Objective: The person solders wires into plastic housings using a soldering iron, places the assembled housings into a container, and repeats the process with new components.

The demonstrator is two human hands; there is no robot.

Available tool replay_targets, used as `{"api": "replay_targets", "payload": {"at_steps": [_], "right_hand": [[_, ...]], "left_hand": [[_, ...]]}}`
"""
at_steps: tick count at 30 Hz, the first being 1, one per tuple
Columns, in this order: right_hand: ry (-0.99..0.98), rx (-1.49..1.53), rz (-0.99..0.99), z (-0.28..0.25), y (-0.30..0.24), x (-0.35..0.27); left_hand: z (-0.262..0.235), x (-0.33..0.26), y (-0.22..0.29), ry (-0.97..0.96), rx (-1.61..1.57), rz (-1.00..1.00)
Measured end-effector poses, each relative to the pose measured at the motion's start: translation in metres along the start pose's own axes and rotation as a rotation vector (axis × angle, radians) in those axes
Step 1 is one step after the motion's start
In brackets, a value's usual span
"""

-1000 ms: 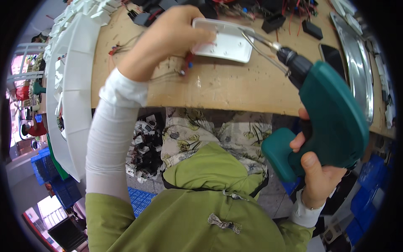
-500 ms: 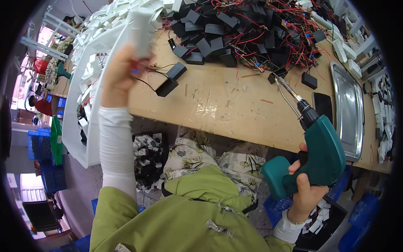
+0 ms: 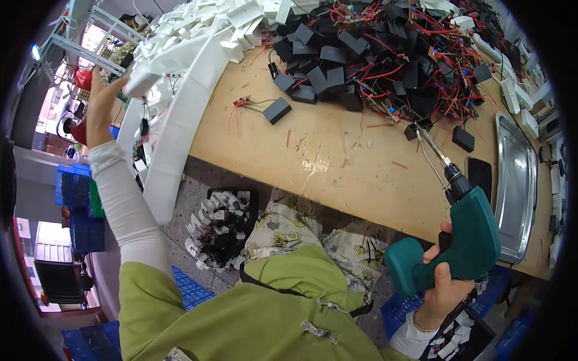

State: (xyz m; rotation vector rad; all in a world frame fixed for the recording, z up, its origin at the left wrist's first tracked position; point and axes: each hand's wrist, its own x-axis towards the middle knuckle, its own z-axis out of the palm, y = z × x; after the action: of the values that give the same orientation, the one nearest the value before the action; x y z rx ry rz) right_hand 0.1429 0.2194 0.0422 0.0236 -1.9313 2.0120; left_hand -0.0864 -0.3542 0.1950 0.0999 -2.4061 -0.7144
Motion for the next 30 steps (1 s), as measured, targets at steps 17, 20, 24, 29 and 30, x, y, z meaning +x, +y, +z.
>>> {"api": "replay_targets", "payload": {"at_steps": [17,20,24,29,30], "right_hand": [[0.107,0.026,0.195,0.027,-0.021,0.015],[0.088,0.033,0.175,0.026,-0.023,0.019],[0.081,0.093,0.16,0.024,-0.023,0.02],[-0.018,0.374,0.155,0.029,-0.005,0.022],[-0.045,0.558,0.203,0.035,-0.003,0.022]], "left_hand": [[0.314,0.052,0.097,-0.307,-0.183,0.168],[0.289,0.057,0.08,-0.175,-0.209,0.081],[0.236,0.006,0.1,-0.278,-1.114,-0.438],[0.207,-0.134,0.155,-0.392,-1.551,-0.735],[0.209,-0.167,0.17,-0.3,-1.698,-0.778]]}}
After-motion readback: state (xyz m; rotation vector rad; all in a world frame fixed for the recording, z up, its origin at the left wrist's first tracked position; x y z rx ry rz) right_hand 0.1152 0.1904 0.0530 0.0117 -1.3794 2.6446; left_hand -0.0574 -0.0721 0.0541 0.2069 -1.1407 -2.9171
